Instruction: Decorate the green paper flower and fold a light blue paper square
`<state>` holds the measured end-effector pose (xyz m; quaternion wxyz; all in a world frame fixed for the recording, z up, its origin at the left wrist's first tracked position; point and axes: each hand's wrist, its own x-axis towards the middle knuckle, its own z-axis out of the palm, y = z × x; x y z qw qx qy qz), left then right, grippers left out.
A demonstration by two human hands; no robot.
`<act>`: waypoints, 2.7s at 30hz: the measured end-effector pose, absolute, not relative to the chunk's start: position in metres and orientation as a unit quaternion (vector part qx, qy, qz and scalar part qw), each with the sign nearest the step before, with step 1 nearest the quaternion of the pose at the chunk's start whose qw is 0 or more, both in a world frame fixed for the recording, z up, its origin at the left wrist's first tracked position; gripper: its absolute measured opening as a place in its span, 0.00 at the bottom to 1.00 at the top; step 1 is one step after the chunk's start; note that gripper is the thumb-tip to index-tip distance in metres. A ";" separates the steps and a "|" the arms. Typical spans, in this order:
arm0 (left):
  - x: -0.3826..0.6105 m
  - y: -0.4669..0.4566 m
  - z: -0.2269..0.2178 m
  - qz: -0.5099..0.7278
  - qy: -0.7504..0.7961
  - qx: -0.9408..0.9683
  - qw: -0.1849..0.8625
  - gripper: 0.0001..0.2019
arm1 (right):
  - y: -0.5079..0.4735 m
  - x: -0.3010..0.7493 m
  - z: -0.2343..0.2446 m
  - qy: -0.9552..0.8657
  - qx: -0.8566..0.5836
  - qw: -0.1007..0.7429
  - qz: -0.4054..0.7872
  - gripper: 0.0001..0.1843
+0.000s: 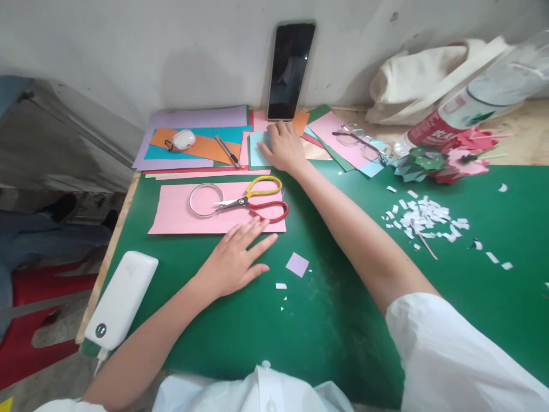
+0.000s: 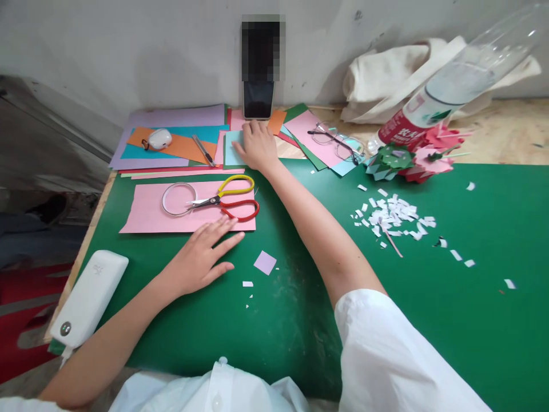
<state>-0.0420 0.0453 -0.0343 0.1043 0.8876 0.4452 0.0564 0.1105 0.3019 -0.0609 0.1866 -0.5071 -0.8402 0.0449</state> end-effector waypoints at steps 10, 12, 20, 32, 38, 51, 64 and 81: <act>-0.024 0.030 -0.046 0.051 0.383 0.909 0.156 0.34 | 0.276 0.123 -0.039 -0.841 -0.486 0.237 0.025 0.22; -0.024 0.031 -0.046 0.062 0.387 0.907 0.156 0.31 | 0.248 0.132 -0.030 -0.847 -0.465 0.258 0.018 0.22; -0.025 0.035 -0.048 0.143 0.407 0.883 0.184 0.21 | 0.070 0.187 -0.035 -0.929 -0.258 0.260 0.054 0.11; -0.031 0.040 -0.043 0.045 0.312 0.937 0.150 0.23 | -0.015 0.192 -0.062 -0.949 -0.170 0.110 0.244 0.40; -0.034 0.042 -0.046 0.113 0.346 0.925 0.107 0.21 | -0.013 0.199 -0.056 -0.958 -0.169 0.137 0.188 0.36; -0.038 0.044 -0.040 0.159 0.234 0.958 0.058 0.14 | -0.016 0.213 -0.058 -0.965 -0.133 0.104 0.202 0.36; -0.031 0.046 -0.044 0.064 0.319 0.943 0.076 0.26 | 0.026 0.271 -0.060 -0.887 -0.457 0.044 0.048 0.43; 0.045 0.052 -0.054 0.104 0.462 0.878 0.065 0.28 | 0.122 0.257 -0.064 -0.866 -0.495 0.061 0.037 0.42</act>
